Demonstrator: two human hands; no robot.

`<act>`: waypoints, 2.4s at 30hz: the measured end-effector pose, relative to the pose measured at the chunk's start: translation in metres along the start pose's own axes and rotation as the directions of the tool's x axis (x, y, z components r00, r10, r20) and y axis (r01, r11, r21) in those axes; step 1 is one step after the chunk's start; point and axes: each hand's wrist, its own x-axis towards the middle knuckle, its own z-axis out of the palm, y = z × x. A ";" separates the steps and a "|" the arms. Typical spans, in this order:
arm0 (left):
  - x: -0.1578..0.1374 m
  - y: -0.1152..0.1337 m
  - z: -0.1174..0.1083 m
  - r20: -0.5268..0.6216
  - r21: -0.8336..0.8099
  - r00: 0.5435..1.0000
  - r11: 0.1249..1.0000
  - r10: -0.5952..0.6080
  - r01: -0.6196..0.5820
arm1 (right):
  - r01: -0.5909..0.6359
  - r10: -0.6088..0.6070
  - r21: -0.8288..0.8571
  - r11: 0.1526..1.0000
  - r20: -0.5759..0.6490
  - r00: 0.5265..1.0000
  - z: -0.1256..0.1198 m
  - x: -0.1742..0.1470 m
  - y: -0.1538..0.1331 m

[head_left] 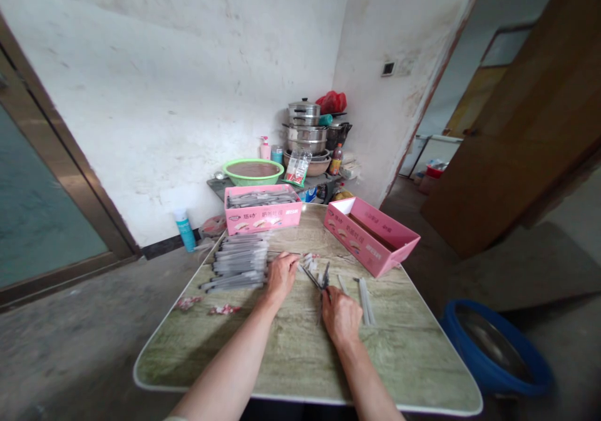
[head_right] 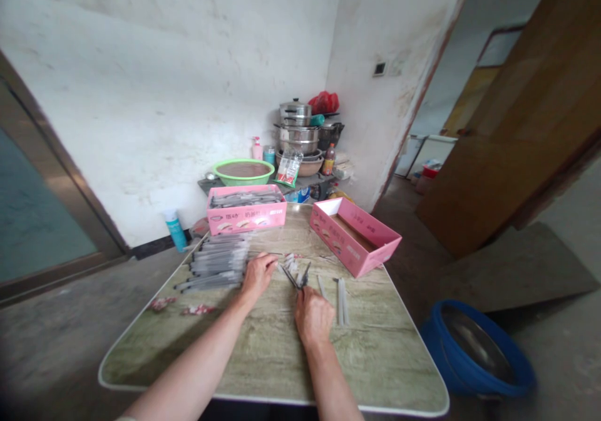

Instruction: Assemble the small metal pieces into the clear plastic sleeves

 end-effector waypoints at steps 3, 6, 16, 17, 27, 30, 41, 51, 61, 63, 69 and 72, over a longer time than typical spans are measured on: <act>0.001 0.003 0.003 0.063 0.070 0.998 0.997 0.015 -0.019 | 0.011 -0.011 -0.017 1.000 0.022 1.000 -0.001 0.000 -0.001; 0.001 0.006 0.005 0.112 0.142 0.994 0.990 -0.012 -0.004 | 0.012 -0.011 -0.023 1.000 0.031 0.999 -0.002 0.000 -0.002; -0.002 0.006 0.005 0.179 0.278 0.976 0.958 -0.124 0.071 | 0.048 -0.042 -0.082 0.995 0.077 0.996 0.001 0.002 -0.004; -0.002 0.006 0.005 0.181 0.286 0.975 0.955 -0.130 0.074 | 0.052 -0.045 -0.089 0.995 0.077 0.996 0.001 0.002 -0.004; -0.004 0.009 0.004 0.164 0.327 0.977 0.942 -0.134 0.074 | 0.102 -0.090 -0.142 0.985 0.084 0.992 0.006 0.003 -0.005; -0.006 0.010 0.003 0.139 0.287 0.984 0.955 -0.115 0.071 | 0.090 -0.080 -0.142 0.986 0.071 0.994 0.007 0.004 -0.005; -0.009 0.011 0.005 0.107 0.200 0.993 0.979 -0.058 0.036 | 0.127 -0.113 -0.151 0.980 0.098 0.989 0.007 0.004 -0.006; -0.009 0.016 0.004 0.052 -0.052 0.999 0.999 0.016 -0.013 | -0.091 0.092 0.016 0.996 -0.103 0.990 0.008 0.006 0.000; -0.008 0.067 0.019 0.379 -0.151 0.895 0.970 0.234 -0.190 | -0.250 0.461 0.463 0.850 -0.424 0.780 -0.001 0.012 0.026; -0.008 0.077 0.028 0.423 -0.136 0.869 0.966 0.257 -0.219 | -0.231 0.484 0.511 0.828 -0.444 0.754 -0.001 0.013 0.030; -0.005 0.099 0.055 0.453 -0.015 0.870 0.977 0.194 -0.211 | -0.189 0.489 0.562 0.806 -0.449 0.748 0.001 0.013 0.033; -0.003 0.107 0.063 0.487 0.094 0.871 0.988 0.059 -0.119 | -0.195 0.499 0.587 0.786 -0.416 0.760 -0.002 0.012 0.031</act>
